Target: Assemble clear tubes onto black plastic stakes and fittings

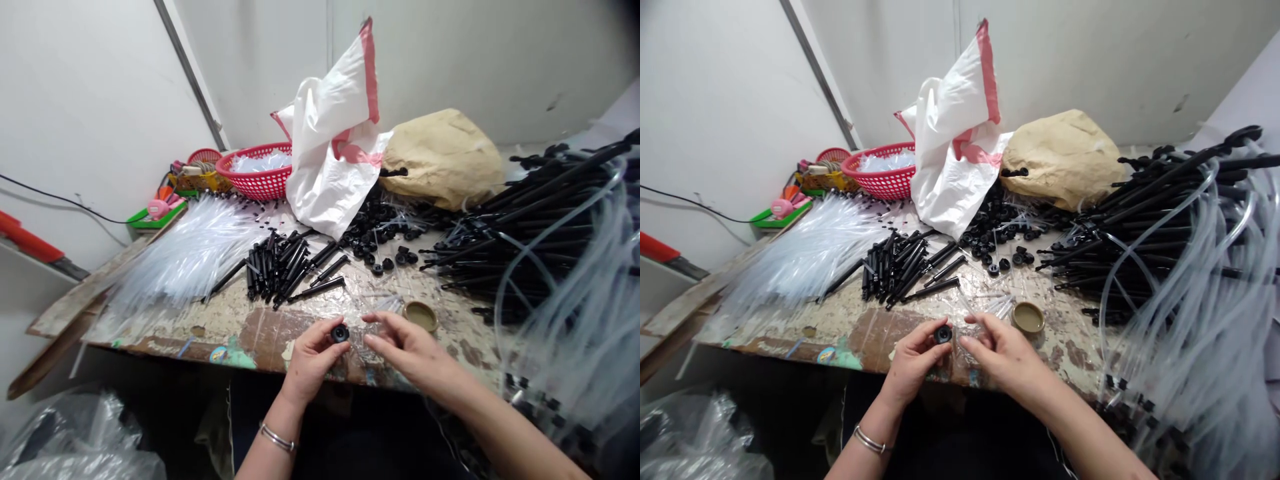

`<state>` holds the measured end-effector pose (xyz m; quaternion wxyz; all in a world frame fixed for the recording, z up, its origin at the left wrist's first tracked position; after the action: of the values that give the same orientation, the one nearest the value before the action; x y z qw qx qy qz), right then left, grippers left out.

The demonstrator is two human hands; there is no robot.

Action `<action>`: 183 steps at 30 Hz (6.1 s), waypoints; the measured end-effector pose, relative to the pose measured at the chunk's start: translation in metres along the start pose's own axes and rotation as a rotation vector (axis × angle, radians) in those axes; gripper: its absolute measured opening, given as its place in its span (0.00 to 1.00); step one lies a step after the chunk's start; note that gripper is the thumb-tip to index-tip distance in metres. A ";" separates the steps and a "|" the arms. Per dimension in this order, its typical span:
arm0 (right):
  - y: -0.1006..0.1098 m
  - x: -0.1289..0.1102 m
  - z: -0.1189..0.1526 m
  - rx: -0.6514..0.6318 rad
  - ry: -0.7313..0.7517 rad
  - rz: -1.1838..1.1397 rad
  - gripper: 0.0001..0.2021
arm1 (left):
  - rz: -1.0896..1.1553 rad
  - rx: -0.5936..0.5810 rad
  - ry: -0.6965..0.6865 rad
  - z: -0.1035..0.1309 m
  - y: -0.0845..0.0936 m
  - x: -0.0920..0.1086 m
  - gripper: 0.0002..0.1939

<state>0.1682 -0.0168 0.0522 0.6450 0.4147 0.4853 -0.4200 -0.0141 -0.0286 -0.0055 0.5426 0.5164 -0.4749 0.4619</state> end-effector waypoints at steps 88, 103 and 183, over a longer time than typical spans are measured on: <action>0.101 0.030 0.004 0.274 0.252 0.963 0.14 | -0.229 0.094 -0.180 0.003 -0.004 0.004 0.10; 0.095 0.036 0.009 0.274 0.293 0.665 0.13 | 0.123 0.061 0.039 0.006 -0.001 0.003 0.16; -0.018 0.020 -0.010 -0.132 0.182 0.221 0.15 | 0.063 0.077 -0.021 0.012 -0.007 0.011 0.17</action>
<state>0.1517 -0.0156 0.0281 0.6667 0.4583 0.5198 -0.2745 -0.0059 -0.0407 0.0049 0.5025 0.5265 -0.4784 0.4914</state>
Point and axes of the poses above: each hand's wrist, its own z-axis away from the middle knuckle, its own y-axis out of the back of the hand, x = y × z, the point moved 1 cm from there along -z, towards the middle knuckle, and after that the axes turned 12 degrees about -z, right-handed, at the moved point
